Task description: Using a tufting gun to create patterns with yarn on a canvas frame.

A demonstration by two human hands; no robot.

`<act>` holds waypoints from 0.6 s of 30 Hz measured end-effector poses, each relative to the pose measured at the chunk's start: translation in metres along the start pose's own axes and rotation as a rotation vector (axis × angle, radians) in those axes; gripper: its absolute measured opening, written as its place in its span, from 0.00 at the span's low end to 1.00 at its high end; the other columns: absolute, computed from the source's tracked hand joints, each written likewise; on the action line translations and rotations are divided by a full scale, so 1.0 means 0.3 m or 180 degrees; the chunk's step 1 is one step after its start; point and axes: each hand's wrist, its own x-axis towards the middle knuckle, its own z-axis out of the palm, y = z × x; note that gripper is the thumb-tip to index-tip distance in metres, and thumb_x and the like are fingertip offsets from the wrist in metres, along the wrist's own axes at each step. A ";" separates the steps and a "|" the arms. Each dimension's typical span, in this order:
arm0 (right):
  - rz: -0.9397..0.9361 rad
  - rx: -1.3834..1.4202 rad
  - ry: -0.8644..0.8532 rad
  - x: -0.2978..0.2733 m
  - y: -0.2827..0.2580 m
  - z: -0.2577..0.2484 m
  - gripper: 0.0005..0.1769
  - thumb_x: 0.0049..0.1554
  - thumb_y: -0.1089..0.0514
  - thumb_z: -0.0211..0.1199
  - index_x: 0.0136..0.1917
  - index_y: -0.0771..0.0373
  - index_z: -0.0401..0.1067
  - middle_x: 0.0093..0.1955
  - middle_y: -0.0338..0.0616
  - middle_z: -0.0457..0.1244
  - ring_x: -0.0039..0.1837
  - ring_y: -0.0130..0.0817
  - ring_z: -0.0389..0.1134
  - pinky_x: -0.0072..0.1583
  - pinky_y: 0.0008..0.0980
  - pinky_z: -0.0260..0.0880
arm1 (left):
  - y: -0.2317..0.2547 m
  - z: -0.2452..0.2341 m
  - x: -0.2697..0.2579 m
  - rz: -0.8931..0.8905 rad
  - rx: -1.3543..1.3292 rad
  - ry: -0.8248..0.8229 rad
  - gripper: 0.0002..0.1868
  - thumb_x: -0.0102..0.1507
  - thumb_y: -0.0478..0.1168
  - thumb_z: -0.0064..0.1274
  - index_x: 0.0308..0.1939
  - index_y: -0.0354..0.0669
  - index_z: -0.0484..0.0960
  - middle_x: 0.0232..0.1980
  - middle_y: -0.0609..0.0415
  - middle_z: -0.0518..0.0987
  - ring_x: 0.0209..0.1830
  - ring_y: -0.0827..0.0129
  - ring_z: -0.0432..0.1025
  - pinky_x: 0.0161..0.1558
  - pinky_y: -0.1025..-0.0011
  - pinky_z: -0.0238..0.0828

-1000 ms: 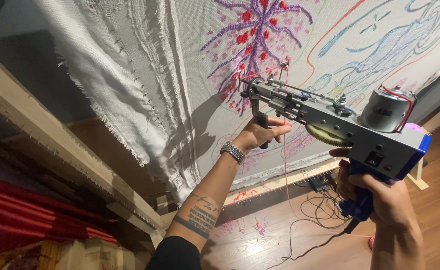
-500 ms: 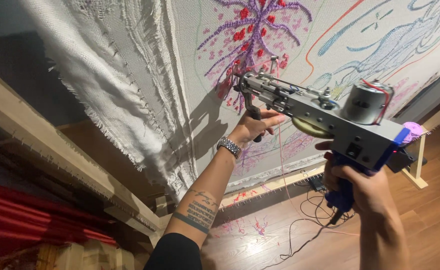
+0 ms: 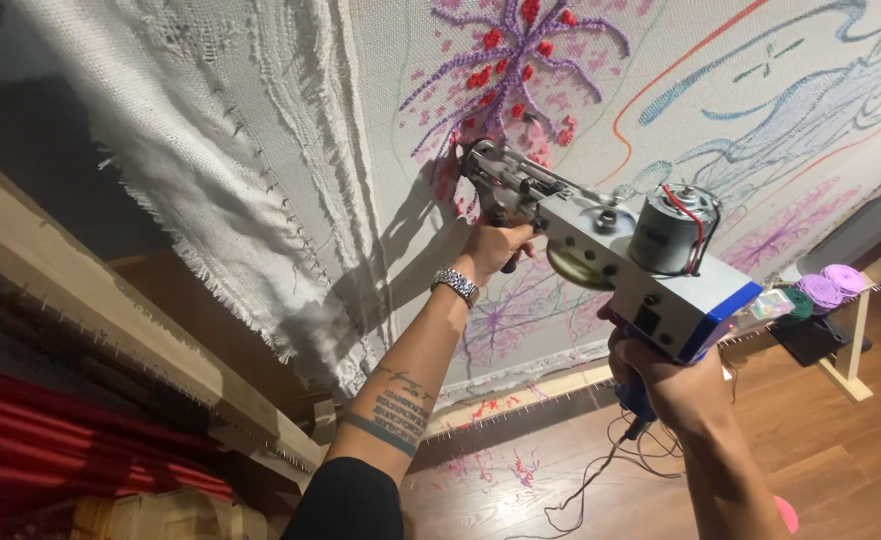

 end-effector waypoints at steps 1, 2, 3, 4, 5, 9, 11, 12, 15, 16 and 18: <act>-0.0005 0.0000 -0.0004 0.001 -0.008 0.001 0.07 0.36 0.77 0.50 0.29 0.73 0.66 0.18 0.48 0.53 0.19 0.33 0.54 0.26 0.32 0.59 | 0.004 0.004 0.010 0.0005 0.0000 0.0003 0.08 0.50 0.41 0.57 0.20 0.44 0.75 0.13 0.53 0.73 0.08 0.78 0.63 0.14 0.86 0.56; -0.0024 -0.0034 0.0007 0.002 -0.016 0.001 0.06 0.37 0.77 0.51 0.29 0.72 0.66 0.18 0.48 0.53 0.20 0.33 0.55 0.27 0.33 0.60 | 0.008 0.008 0.019 0.0037 -0.0022 0.0005 0.08 0.50 0.42 0.58 0.21 0.44 0.76 0.13 0.53 0.73 0.07 0.78 0.64 0.13 0.85 0.56; -0.0037 -0.0060 0.0014 0.002 -0.021 0.008 0.06 0.37 0.76 0.51 0.28 0.72 0.66 0.18 0.48 0.54 0.20 0.33 0.56 0.28 0.33 0.61 | 0.010 0.005 0.026 0.0061 -0.0036 0.0014 0.08 0.50 0.42 0.58 0.22 0.44 0.77 0.13 0.52 0.73 0.07 0.77 0.64 0.13 0.84 0.57; -0.0035 -0.0051 0.0006 0.007 -0.017 0.010 0.06 0.37 0.76 0.51 0.28 0.72 0.66 0.18 0.48 0.54 0.20 0.33 0.56 0.28 0.33 0.61 | -0.003 -0.007 0.031 0.0059 -0.0030 0.0023 0.08 0.50 0.42 0.58 0.22 0.44 0.77 0.13 0.52 0.73 0.07 0.77 0.64 0.13 0.84 0.57; -0.0013 -0.0166 0.0055 0.009 -0.014 0.006 0.06 0.37 0.76 0.52 0.28 0.71 0.67 0.18 0.49 0.55 0.20 0.34 0.58 0.28 0.33 0.61 | -0.017 -0.011 0.038 0.0116 -0.0132 -0.0131 0.09 0.52 0.43 0.59 0.31 0.44 0.79 0.23 0.53 0.77 0.11 0.77 0.67 0.14 0.86 0.59; -0.0223 0.0291 0.0100 0.011 0.021 -0.011 0.09 0.36 0.78 0.51 0.31 0.71 0.66 0.20 0.49 0.53 0.20 0.33 0.55 0.26 0.33 0.60 | 0.027 0.000 0.010 -0.0027 -0.0122 -0.0228 0.12 0.52 0.47 0.59 0.33 0.44 0.80 0.23 0.53 0.78 0.15 0.76 0.70 0.16 0.88 0.59; -0.0158 0.0391 0.0064 0.005 0.034 -0.031 0.11 0.37 0.77 0.51 0.35 0.71 0.66 0.23 0.48 0.54 0.22 0.33 0.55 0.26 0.31 0.59 | 0.075 -0.002 -0.020 -0.0184 -0.0039 -0.0253 0.15 0.52 0.49 0.58 0.34 0.42 0.79 0.22 0.53 0.76 0.15 0.77 0.67 0.17 0.87 0.56; -0.0094 0.0493 0.0028 0.000 0.040 -0.041 0.14 0.37 0.76 0.51 0.39 0.72 0.65 0.25 0.48 0.56 0.23 0.32 0.55 0.27 0.29 0.58 | 0.099 -0.004 -0.036 -0.0341 0.0046 -0.0277 0.18 0.53 0.52 0.56 0.35 0.40 0.78 0.21 0.53 0.75 0.15 0.79 0.64 0.18 0.87 0.52; 0.0095 0.0813 -0.0093 -0.010 0.048 -0.082 0.24 0.39 0.74 0.50 0.51 0.73 0.64 0.33 0.48 0.59 0.27 0.29 0.54 0.27 0.22 0.55 | 0.101 0.022 -0.038 0.0034 -0.0205 -0.0477 0.08 0.51 0.37 0.57 0.32 0.38 0.80 0.29 0.56 0.77 0.17 0.76 0.66 0.18 0.82 0.56; 0.0097 0.0812 -0.0092 -0.016 0.046 -0.105 0.24 0.39 0.74 0.50 0.51 0.73 0.64 0.33 0.48 0.59 0.27 0.29 0.54 0.27 0.22 0.55 | 0.111 0.031 -0.056 0.0033 -0.0207 -0.0478 0.08 0.51 0.37 0.57 0.32 0.38 0.80 0.29 0.56 0.77 0.17 0.76 0.66 0.18 0.82 0.56; 0.0150 0.0741 -0.0099 -0.029 0.043 -0.154 0.26 0.38 0.75 0.50 0.52 0.73 0.66 0.28 0.45 0.58 0.26 0.27 0.52 0.27 0.23 0.54 | 0.133 0.053 -0.091 -0.0206 -0.0070 -0.0639 0.16 0.49 0.42 0.59 0.39 0.41 0.81 0.31 0.54 0.79 0.22 0.72 0.72 0.18 0.82 0.57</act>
